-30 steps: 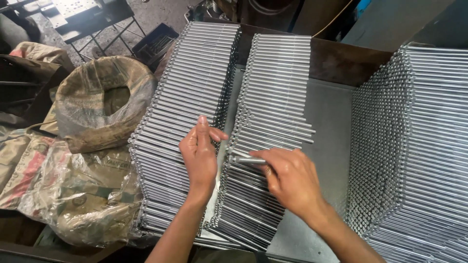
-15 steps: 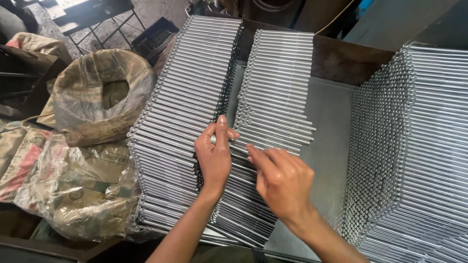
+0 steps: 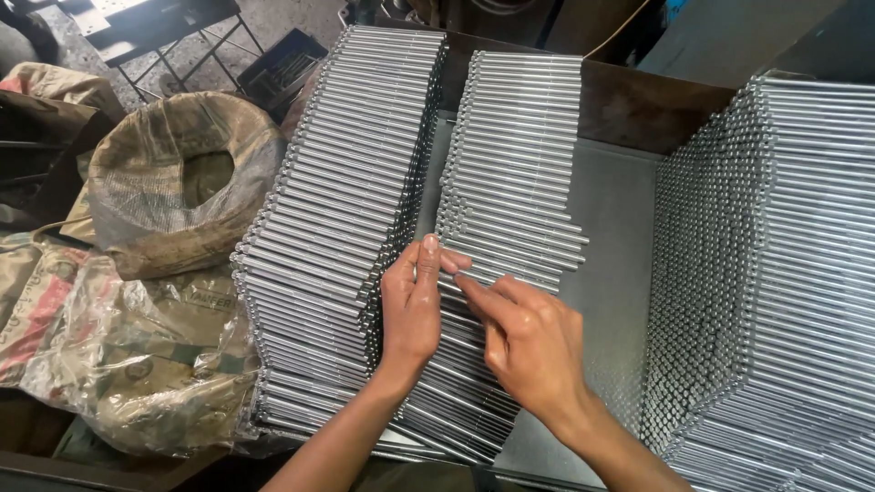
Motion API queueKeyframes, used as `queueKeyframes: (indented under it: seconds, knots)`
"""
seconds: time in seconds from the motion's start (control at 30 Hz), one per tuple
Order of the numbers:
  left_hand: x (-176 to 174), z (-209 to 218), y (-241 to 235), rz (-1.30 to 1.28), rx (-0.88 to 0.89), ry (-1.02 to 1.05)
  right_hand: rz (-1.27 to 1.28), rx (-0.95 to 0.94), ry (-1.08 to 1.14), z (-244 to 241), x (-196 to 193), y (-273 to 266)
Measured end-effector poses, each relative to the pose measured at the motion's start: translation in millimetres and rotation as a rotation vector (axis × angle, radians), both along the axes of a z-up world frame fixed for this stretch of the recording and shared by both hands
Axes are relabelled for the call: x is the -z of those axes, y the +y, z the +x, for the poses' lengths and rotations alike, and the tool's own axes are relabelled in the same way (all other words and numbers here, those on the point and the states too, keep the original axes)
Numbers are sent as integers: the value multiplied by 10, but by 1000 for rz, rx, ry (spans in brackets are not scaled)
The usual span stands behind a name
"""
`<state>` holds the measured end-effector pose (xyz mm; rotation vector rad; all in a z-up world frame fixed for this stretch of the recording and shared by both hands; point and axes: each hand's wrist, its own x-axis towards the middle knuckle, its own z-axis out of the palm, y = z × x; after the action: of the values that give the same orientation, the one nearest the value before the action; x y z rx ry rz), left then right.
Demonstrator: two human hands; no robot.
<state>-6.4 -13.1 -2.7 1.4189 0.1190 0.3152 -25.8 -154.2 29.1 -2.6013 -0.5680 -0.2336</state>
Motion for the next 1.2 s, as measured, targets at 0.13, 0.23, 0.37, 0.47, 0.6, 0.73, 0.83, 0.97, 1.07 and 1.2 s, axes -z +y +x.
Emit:
queueKeyframes:
  seconds: [0.13,0.23,0.37,0.47,0.6,0.73,0.83,0.97,1.07,1.2]
  knots:
    - [-68,91,141,-84,-165,72,-16,-148,-232,41,53,-85]
    - [-380,101,286,-168,-269,-40,-198,-147,-199,389,345,-329]
    - [-464,234,217,-336,-137,57,-199,9,-267,642,186,-381]
    - [-343,391,172,-260,23,8,17,118,-105,641,158,-428]
    - [-164,616,92,145,118,216,447,325,135,608,248,-439]
    - [-90,714,52,183,137,281,533,322,282,533,170,-305]
    - [-97,687,64,106,154,206,473,227,360,535,136,-303]
    - [-222,643,72,121,183,199,356,179,383,578,155,-324]
    - [-182,655,68,124,154,214,385,213,346,630,211,-343]
    - [-182,662,112,137,186,224,439,198,344,654,221,-323]
